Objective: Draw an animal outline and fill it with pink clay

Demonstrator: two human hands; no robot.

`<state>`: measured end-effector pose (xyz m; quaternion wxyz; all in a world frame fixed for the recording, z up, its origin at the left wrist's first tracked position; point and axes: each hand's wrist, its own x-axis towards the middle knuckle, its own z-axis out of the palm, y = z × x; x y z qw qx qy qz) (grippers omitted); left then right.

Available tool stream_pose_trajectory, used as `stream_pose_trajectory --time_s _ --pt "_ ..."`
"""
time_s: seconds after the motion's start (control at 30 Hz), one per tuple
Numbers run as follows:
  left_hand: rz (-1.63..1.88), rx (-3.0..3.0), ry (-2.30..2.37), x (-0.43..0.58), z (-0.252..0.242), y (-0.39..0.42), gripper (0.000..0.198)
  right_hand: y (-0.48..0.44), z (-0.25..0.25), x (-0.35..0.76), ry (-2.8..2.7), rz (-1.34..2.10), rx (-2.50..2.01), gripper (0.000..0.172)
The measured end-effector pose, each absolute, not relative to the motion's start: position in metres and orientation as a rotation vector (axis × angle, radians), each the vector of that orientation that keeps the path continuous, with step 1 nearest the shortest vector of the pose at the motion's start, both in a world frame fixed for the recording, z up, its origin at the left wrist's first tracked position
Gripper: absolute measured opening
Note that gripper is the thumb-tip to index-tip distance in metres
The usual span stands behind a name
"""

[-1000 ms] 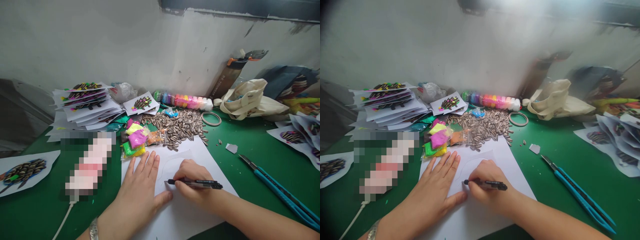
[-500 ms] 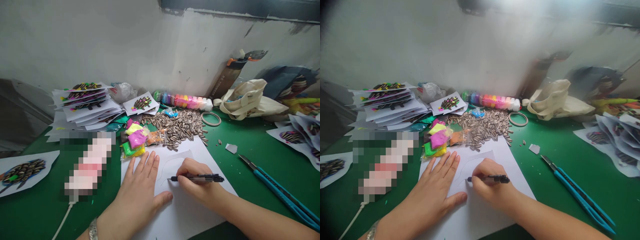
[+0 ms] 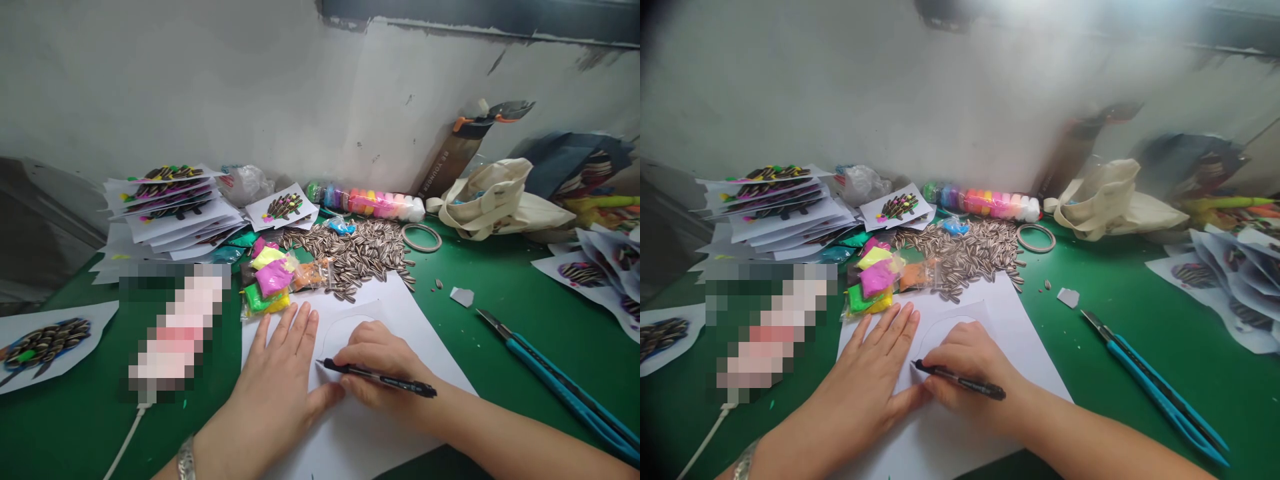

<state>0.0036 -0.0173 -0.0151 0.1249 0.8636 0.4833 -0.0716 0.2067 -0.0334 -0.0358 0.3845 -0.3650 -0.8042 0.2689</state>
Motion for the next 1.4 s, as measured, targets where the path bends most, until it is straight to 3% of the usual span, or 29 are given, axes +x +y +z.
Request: stream_pose_trajectory --time_s 1.4 --pt "-0.24 2.518 1.403 0.004 -0.012 -0.018 0.089 -0.031 -0.027 0.206 -2.119 0.807 -0.972 0.014"
